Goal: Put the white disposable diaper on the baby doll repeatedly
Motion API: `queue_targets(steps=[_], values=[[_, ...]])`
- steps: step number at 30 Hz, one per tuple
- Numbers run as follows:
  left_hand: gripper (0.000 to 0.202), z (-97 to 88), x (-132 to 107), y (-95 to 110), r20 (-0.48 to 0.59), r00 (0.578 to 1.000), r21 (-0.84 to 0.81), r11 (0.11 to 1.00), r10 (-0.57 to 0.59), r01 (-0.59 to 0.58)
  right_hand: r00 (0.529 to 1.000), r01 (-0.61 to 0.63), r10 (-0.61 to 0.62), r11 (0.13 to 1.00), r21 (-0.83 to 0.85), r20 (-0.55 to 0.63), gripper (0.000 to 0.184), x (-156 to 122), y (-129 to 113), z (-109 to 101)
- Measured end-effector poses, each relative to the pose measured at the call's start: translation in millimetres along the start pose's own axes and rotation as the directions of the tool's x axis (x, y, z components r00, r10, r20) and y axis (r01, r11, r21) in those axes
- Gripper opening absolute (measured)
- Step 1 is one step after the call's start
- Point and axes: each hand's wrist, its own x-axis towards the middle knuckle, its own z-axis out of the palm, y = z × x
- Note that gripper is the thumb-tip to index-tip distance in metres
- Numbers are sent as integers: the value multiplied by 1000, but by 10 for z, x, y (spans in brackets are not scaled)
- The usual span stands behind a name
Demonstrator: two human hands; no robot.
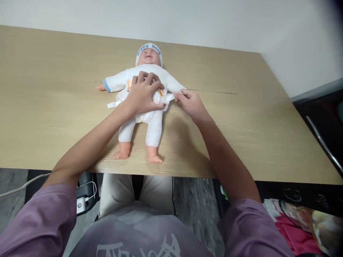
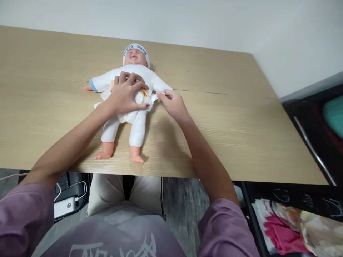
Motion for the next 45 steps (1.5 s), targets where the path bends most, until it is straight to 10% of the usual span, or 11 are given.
queue_targets(steps=[6,13,21,30,37,45], values=[[79,24,14,-46,-16,999,-78,997,-32,30,996,68,-75,985,-161,-40,41,233,-277,503],[83,-269,-111,-269,-16,1000,-411,911,15,-20,929,313,-358,896,-315,-96,48,-332,-441,597],[50,-298,-718,-910,-134,928,-366,888,-348,280,900,380,-434,829,-409,-43,54,-400,-626,612],[31,-318,-1040,-1113,-14,864,28,863,-504,504,883,455,-453,763,-460,121,56,147,-890,994],[37,-673,-873,-1348,285,751,-315,681,-596,661,892,445,-423,757,-479,159,71,258,-830,1071],[57,-597,-329,-962,223,877,-618,634,-425,464,885,460,-444,784,-417,143,80,300,-755,1096]])
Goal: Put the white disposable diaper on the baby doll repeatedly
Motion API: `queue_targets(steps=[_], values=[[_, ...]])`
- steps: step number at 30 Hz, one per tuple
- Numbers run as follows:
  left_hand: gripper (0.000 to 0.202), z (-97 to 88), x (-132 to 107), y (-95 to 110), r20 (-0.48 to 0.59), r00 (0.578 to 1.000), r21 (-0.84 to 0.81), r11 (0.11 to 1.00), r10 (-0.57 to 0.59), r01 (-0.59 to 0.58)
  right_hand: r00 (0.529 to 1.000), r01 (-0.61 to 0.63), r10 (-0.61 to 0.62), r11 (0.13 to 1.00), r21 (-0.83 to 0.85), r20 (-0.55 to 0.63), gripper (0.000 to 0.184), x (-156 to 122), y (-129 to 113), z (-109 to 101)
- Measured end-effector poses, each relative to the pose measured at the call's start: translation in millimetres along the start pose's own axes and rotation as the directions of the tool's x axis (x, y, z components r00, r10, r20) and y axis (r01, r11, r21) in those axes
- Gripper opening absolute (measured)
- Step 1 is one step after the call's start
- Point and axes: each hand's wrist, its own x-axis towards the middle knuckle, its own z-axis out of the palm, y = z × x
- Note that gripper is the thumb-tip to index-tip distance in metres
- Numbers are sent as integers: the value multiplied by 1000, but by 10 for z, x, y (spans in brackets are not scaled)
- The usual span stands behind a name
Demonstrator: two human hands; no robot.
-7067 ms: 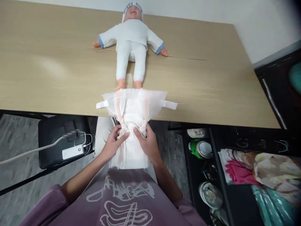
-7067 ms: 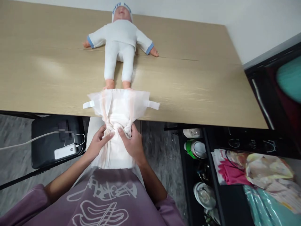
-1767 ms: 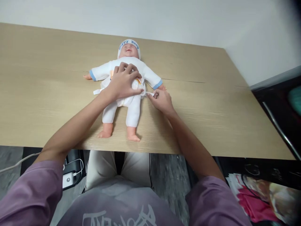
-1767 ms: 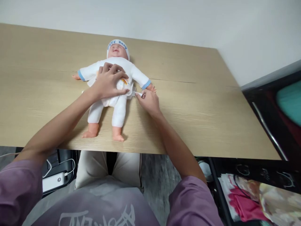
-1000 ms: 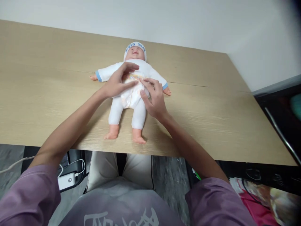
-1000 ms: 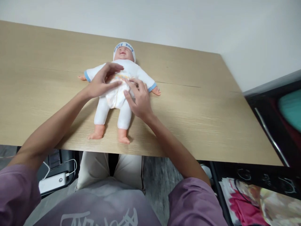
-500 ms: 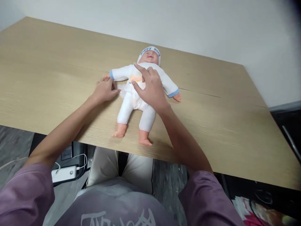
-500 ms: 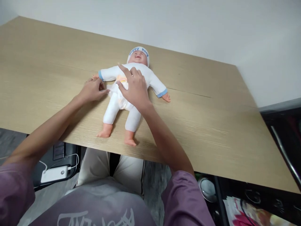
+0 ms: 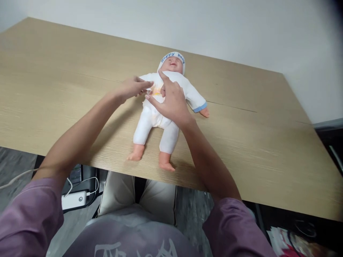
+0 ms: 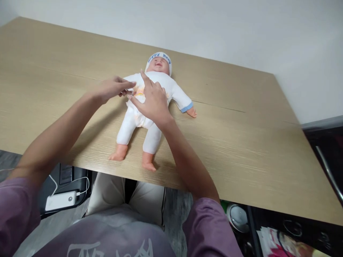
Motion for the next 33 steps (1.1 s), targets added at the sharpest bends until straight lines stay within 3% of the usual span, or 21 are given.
queue_targets(steps=[3,5,11,14,19,25,27,30,32,33], values=[[68,282,27,123,-3,999,-7,999,47,-47,998,-63,64,998,20,-19,76,15,-10,2],[72,369,18,124,-25,997,-35,997,71,-72,992,-123,123,992,28,-9,71,30,-28,-7],[68,358,-13,-171,-159,964,26,977,214,-213,988,-154,153,987,53,30,56,55,-25,-24],[69,365,1,-306,-143,954,14,965,263,-264,990,-142,142,987,76,2,52,51,-16,-40],[69,397,69,-368,-49,974,-131,966,221,-225,984,-176,177,976,131,7,49,43,-8,-65],[87,472,119,-418,-135,974,-29,982,182,-187,987,-148,152,986,81,-56,42,94,141,-15],[90,499,85,-381,-268,937,55,974,225,-218,979,-161,170,984,80,-113,33,86,111,-55],[82,539,-125,-189,-515,789,179,942,336,-284,960,-139,161,984,109,-230,22,-59,-83,-178],[70,575,-407,0,-575,716,220,918,396,-331,943,-61,107,986,152,-315,15,-282,-279,-267],[63,599,-583,92,-557,716,236,906,422,-350,939,-11,74,982,186,-337,10,-429,-378,-305]])
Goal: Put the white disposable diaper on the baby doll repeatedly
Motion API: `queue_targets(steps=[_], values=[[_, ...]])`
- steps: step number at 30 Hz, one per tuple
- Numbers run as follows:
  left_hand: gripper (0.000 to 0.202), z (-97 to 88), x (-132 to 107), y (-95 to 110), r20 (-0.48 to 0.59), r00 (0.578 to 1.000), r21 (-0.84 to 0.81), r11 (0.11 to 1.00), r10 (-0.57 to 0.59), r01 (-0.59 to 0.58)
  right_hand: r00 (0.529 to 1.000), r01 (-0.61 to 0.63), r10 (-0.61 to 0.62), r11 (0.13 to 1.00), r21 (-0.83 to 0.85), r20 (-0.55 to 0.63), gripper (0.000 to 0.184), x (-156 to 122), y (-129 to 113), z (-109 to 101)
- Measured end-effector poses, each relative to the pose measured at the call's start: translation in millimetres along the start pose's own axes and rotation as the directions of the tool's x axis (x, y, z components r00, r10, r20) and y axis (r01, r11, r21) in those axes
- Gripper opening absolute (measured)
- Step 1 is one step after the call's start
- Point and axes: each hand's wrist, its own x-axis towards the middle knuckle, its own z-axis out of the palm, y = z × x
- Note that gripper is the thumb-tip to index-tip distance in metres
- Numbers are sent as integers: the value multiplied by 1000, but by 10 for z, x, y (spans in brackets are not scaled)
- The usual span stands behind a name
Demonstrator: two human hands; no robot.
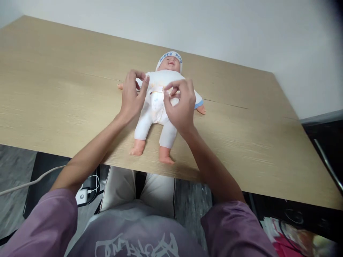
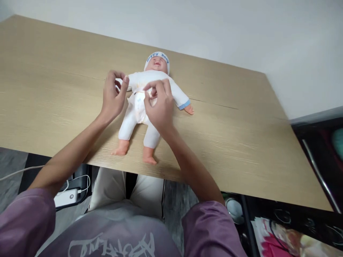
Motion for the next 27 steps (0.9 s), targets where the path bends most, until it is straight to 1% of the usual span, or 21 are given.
queue_targets(steps=[1,2,3,4,5,6,7,8,9,10,12,14,16,18,21,23,27], values=[[56,-90,-116,143,52,998,13,1000,24,-25,1000,27,-28,998,58,12,7,-151,-94,-70],[51,-180,-241,267,138,989,44,998,46,-53,997,37,-44,992,119,61,6,-312,-171,-140],[46,-263,-367,365,253,966,92,992,60,-86,990,19,-43,985,173,136,6,-474,-226,-205],[42,-334,-484,431,378,924,147,981,63,-127,974,-4,-44,977,212,224,8,-627,-256,-265],[39,-391,-586,463,493,868,199,965,52,-171,951,-28,-45,973,230,307,9,-764,-259,-316],[37,-432,-666,465,584,811,245,946,31,-212,929,-44,-41,974,221,367,8,-877,-238,-359],[35,-455,-722,442,644,765,281,928,7,-245,916,-51,-30,981,189,401,6,-963,-198,-392],[34,-463,-756,402,673,739,305,916,-13,-262,912,-56,-7,988,142,409,6,-1021,-145,-416],[32,-456,-768,353,677,736,323,910,-31,-260,917,-68,26,993,92,399,8,-1051,-85,-430],[32,-438,-764,304,662,748,338,910,-49,-240,924,-93,68,994,48,377,10,-1058,-26,-435],[37,-380,-721,224,611,786,357,918,-92,-170,930,-169,160,986,-3,332,10,-1023,69,-418],[44,-311,-660,179,563,814,375,922,-145,-96,924,-235,234,971,-35,301,13,-962,115,-366],[43,-253,-607,158,551,816,389,919,-176,-65,921,-256,270,963,-83,280,14,-917,120,-289],[36,-217,-576,138,569,804,392,916,-172,-82,924,-239,266,962,-131,273,9,-910,103,-207],[33,-206,-571,93,596,792,377,917,-132,-132,940,-184,225,968,-174,258,19,-950,78,-120],[33,-216,-582,62,603,792,344,927,-99,-147,952,-160,197,973,-169,234,19,-981,71,-104],[31,-244,-597,36,590,808,245,955,-12,-165,968,-141,163,982,-123,189,10,-1000,68,-142]])
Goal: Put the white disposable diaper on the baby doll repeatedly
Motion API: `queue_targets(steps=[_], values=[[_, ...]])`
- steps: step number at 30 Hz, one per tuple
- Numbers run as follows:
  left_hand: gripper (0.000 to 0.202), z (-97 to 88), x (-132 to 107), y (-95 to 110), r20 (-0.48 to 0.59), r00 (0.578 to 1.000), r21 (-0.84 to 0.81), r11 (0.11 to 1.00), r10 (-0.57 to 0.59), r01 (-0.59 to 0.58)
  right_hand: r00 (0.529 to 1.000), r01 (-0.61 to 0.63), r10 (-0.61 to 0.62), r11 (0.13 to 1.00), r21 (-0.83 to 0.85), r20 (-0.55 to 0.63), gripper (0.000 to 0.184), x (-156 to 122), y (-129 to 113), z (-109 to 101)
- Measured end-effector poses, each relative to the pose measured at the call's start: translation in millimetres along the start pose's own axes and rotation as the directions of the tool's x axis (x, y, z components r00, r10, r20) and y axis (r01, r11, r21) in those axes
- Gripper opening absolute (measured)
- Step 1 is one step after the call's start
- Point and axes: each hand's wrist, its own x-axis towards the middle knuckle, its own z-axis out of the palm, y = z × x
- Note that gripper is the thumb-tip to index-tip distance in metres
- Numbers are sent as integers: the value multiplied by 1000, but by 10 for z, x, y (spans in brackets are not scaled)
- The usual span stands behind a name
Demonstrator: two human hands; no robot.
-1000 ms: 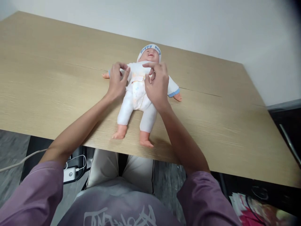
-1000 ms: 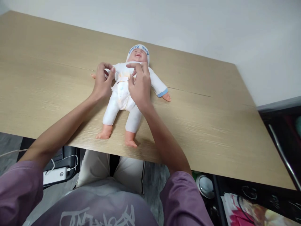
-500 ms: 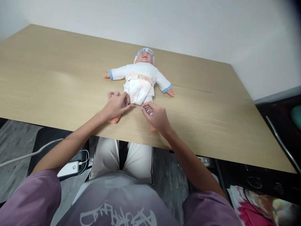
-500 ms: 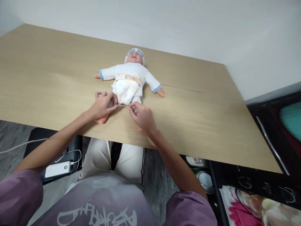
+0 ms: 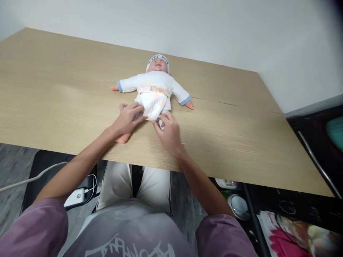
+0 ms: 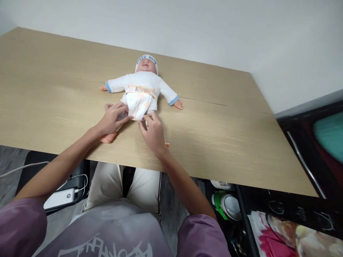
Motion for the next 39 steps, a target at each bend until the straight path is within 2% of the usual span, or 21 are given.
queue_targets(steps=[4,7,9,12,14,16,18,20,22,24,26,30,32,36,39], values=[[26,-9,-3,0,-22,999,-72,996,44,-46,999,46,-46,999,-3,4,12,-6,-2,-25],[25,11,5,-8,-5,1000,-103,995,-8,8,998,50,-48,998,-40,45,15,-5,10,1],[27,46,12,-22,-26,998,-171,984,-60,55,999,-2,4,999,-35,43,18,4,29,20],[41,126,22,-62,-91,983,-412,905,-158,107,992,-125,128,987,99,-22,25,30,59,16],[54,180,28,-96,-109,963,-588,797,-246,137,979,-176,191,967,184,-69,30,47,71,-8],[64,209,27,-115,-90,942,-688,704,-322,175,969,-198,221,962,187,-109,31,57,70,-34],[67,194,17,-100,-70,930,-692,690,-360,214,964,-216,232,968,130,-127,29,58,56,-49],[60,139,5,-49,-59,934,-631,738,-352,238,964,-234,240,970,62,-117,25,55,36,-50],[49,65,5,17,-26,947,-570,783,-322,250,971,-227,226,974,-2,-84,22,55,20,-44],[47,-3,26,67,48,951,-573,771,-306,277,980,-197,195,980,-41,-42,24,64,17,-41],[52,-54,65,83,135,940,-645,692,-314,323,984,-179,179,983,-28,-8,29,81,28,-49],[63,-123,145,40,281,899,-777,471,-335,418,973,-230,230,970,83,4,30,96,46,-76],[64,-158,156,17,313,887,-788,429,-340,442,967,-245,249,967,71,-48,27,81,37,-74],[65,-240,98,-9,274,904,-770,488,-327,410,966,-198,191,980,-20,-173,19,10,0,-81],[67,-310,37,-71,190,929,-719,600,-316,351,983,-131,127,991,-25,-129,19,-55,6,-201]])
